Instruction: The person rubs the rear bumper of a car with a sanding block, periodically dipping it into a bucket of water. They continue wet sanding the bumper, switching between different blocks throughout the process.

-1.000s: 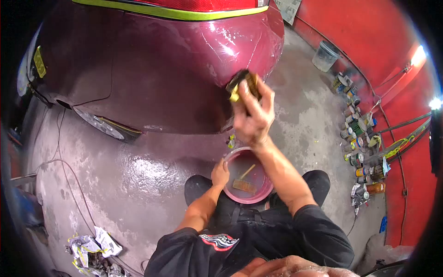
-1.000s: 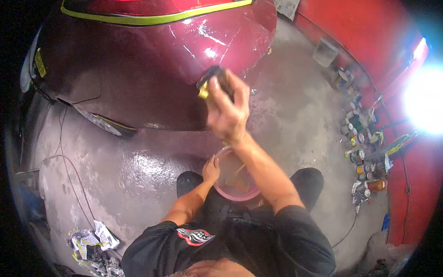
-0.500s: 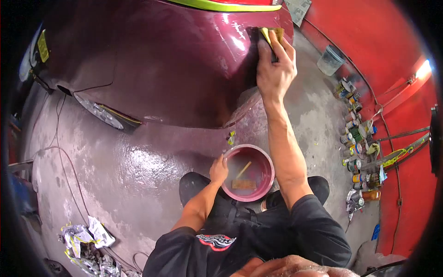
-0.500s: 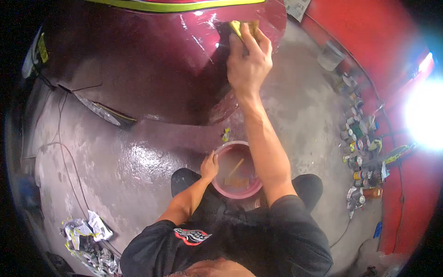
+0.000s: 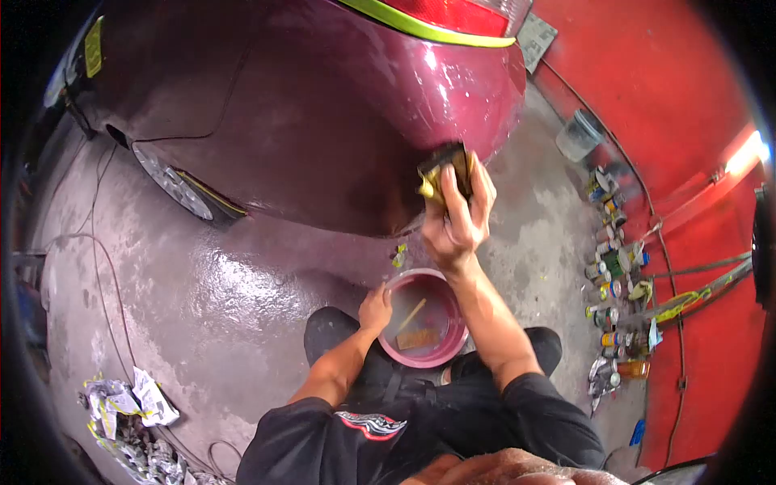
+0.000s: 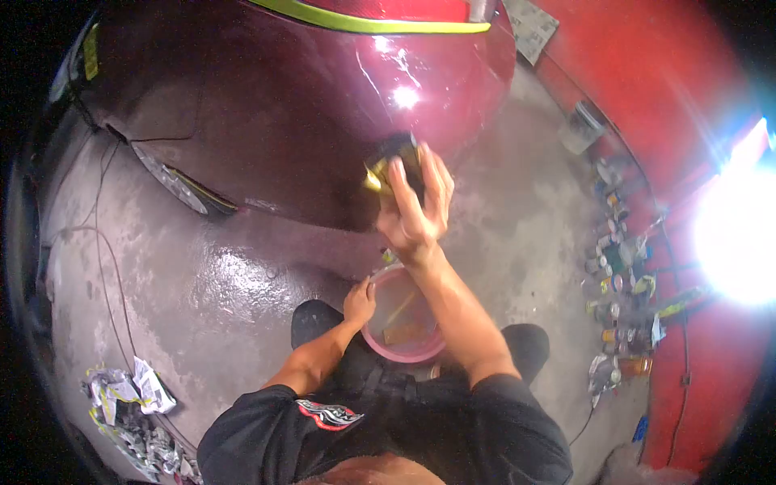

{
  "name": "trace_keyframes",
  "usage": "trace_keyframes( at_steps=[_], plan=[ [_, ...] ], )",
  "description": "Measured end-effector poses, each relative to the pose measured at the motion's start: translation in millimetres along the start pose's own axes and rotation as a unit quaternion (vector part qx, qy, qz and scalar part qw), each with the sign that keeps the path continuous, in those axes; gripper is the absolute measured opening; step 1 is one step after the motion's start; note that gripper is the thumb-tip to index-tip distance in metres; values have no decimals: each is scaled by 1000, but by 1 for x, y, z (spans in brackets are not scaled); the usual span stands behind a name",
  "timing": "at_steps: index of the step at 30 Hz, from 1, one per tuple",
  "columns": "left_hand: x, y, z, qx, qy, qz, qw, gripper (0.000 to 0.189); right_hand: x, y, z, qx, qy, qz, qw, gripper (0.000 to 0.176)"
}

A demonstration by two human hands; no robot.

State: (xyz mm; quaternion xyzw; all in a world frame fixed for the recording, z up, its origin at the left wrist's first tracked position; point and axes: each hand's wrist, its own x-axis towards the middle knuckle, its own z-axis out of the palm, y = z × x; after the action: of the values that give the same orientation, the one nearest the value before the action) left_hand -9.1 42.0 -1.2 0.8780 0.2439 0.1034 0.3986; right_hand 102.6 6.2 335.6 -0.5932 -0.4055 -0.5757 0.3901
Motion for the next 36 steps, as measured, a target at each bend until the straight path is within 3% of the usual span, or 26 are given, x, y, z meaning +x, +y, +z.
trace_keyframes(
  at_steps=[1,4,9,11,13,16,18,21,23,24,25,27,28,29,31,33,34,35,36],
  plan=[
    [-5,-7,1,3,-7,8,1000,44,15,-2,2,-10,-11,8,1000,40],
    [-6,-7,2,-3,-4,4,1000,44,73,-14,13,25,-34,146,988,43],
    [-3,-5,4,5,-9,11,1000,44,0,-17,-9,12,-15,82,996,32],
    [-5,-6,1,10,-15,6,1000,44,37,27,-9,-47,-35,167,984,28],
    [-6,-4,-1,2,-3,16,1000,43,68,103,2,-91,-94,344,930,28],
    [-1,-7,4,-1,12,26,1000,41,65,113,6,-98,-51,329,938,31],
    [-5,-10,6,1,13,32,999,41,33,35,-6,-85,-3,237,968,28],
    [-13,-12,10,12,6,26,1000,41,17,3,-13,-10,13,188,982,29],
    [4,-5,6,16,19,32,999,41,27,56,-10,-59,-4,278,959,28],
    [-2,-4,4,13,17,30,999,41,32,82,-4,-45,25,364,930,28],
    [-4,-5,2,11,14,31,999,41,34,82,3,-49,56,374,924,29],
    [-2,-4,3,12,19,39,999,40,21,48,-5,-53,34,321,945,26],
    [-3,-5,4,12,25,39,999,40,8,11,-3,-88,47,223,970,27],
    [5,-1,3,15,26,41,999,40,7,-45,6,175,146,384,895,30],
    [-4,-3,0,19,-10,22,1000,40,-8,-26,-5,2,49,193,980,31],
    [2,1,-3,17,-1,26,1000,41,1,17,-7,-94,39,217,971,27],
    [-4,0,-2,13,-1,19,1000,41,14,46,-9,-28,47,316,947,25],
    [-10,-5,-2,16,-6,18,1000,41,16,80,-11,-61,2,398,915,25],
    [-7,-7,2,6,13,39,999,42,18,77,-10,-49,25,405,913,24]
  ],
)
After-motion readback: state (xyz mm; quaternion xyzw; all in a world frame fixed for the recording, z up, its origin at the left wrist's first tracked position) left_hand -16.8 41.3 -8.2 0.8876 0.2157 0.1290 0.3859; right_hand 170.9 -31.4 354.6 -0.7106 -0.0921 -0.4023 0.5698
